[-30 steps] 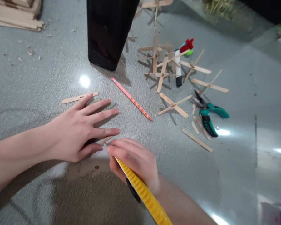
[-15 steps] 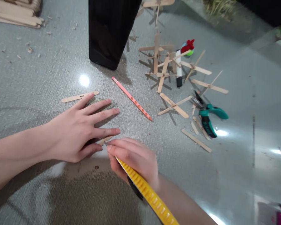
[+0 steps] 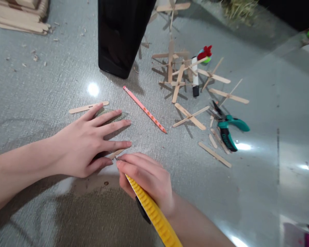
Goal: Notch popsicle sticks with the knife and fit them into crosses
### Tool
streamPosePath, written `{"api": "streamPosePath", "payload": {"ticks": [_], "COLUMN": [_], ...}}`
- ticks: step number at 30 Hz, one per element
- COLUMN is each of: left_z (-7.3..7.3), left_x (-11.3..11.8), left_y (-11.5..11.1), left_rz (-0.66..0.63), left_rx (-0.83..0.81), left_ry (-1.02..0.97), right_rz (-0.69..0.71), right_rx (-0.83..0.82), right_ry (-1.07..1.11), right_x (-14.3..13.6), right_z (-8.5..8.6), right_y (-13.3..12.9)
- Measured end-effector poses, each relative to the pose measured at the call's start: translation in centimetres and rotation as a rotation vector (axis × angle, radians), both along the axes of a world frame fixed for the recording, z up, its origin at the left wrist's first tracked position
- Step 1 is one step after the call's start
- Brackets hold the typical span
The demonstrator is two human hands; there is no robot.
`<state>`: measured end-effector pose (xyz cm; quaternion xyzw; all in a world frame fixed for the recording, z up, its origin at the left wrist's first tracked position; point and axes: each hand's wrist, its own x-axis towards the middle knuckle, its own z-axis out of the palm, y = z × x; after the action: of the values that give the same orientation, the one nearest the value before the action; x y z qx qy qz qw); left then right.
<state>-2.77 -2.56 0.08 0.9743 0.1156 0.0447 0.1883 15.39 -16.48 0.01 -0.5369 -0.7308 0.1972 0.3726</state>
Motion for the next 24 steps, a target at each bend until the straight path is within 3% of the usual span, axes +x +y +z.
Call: {"api": "streamPosePath", "payload": {"ticks": [11, 24], "left_z": [0.09, -0.32], "left_x": [-0.01, 0.07], "left_y": [0.04, -0.18], "left_rz": [-0.009, -0.002], "left_rx": [-0.024, -0.010], "left_ry": [0.006, -0.026], "right_rz": [-0.039, 0.000], "right_rx": [-0.018, -0.031], "right_ry": [0.089, 0.013], "right_x": [0.57, 0.38], "right_z": [-0.28, -0.37], "right_y": [-0.08, -0.08]}}
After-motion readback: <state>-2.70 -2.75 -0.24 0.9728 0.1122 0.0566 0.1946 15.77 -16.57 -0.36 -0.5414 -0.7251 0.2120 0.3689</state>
